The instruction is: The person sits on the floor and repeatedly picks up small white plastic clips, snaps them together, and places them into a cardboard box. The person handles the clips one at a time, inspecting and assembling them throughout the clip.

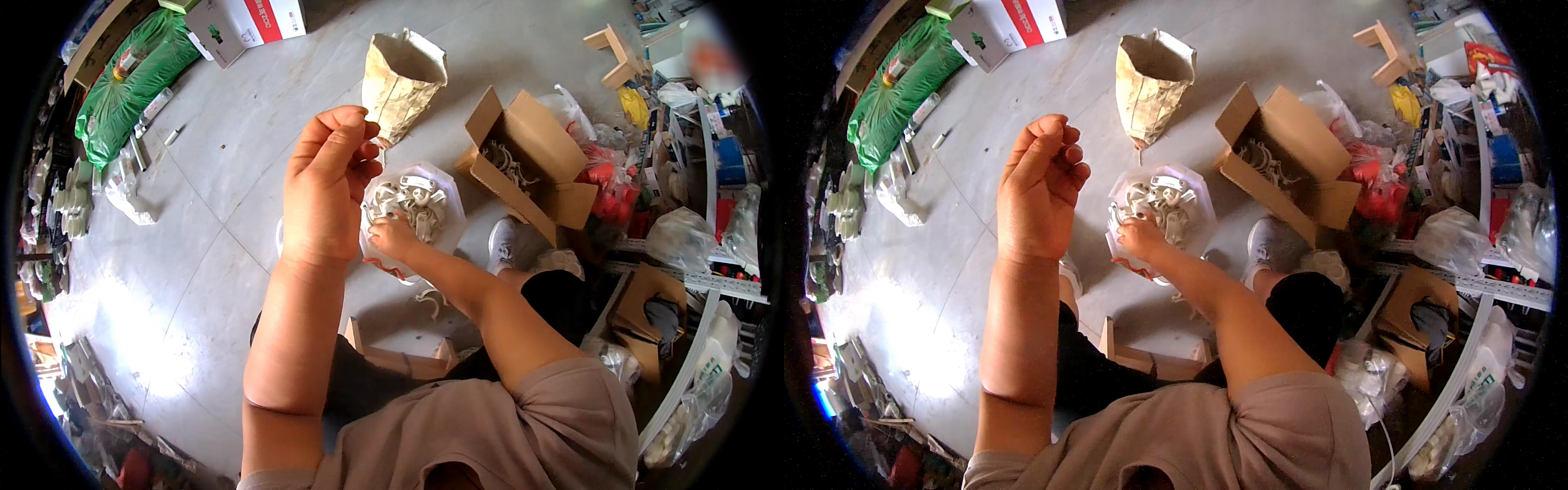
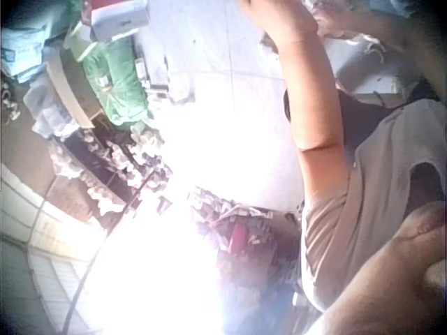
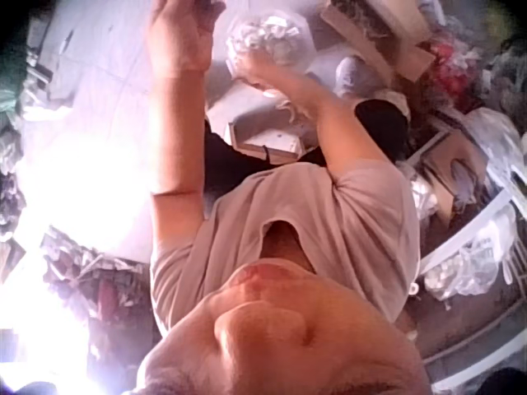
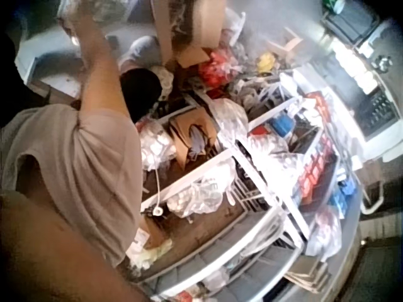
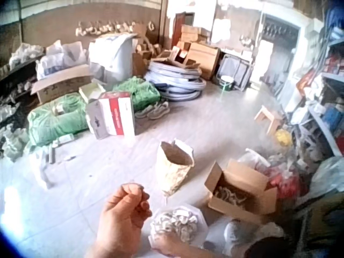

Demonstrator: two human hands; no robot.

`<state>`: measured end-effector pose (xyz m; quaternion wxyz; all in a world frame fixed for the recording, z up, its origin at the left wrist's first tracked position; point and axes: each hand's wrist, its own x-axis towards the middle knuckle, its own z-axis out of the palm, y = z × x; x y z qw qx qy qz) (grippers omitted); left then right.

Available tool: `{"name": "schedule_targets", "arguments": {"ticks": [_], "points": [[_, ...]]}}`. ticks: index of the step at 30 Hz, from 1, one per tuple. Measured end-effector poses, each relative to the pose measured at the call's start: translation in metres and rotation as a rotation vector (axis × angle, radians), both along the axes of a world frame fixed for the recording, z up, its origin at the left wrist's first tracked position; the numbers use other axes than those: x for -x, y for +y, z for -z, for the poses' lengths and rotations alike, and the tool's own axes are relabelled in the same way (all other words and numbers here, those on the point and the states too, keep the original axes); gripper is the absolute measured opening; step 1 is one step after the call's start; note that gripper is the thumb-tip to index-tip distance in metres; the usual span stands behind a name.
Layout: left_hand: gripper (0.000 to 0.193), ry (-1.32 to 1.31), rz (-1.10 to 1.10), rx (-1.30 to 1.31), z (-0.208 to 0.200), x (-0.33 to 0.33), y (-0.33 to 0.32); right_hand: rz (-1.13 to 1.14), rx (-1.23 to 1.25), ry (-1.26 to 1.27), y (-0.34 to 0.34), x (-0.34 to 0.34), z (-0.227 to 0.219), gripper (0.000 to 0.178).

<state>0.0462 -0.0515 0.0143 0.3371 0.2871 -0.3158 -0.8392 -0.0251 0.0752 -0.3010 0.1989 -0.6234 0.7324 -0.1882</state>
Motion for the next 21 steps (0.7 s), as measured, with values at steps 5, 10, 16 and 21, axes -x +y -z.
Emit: {"name": "schedule_targets", "arguments": {"ticks": [5, 10, 16, 21], "points": [[0.009, -0.002, 0.03, -0.007, -0.001, 0.006, 0.003, 0.482, -0.034, -0.708, -0.01, 0.037, -0.089, 0.027], [0.009, -0.014, 0.04, -0.008, 0.002, 0.02, 0.008, 0.65, 0.164, -1.404, -0.004, 0.072, -0.203, 0.039], [0.008, -0.011, 0.115, 0.022, 0.005, 0.033, 0.02, 0.525, 0.362, -1.673, 0.027, 0.079, -0.285, 0.039], [0.009, -0.078, 0.227, 0.049, 0.008, 0.044, 0.037, 0.493, 0.357, -1.804, 0.041, 0.084, -0.285, 0.023]]}}
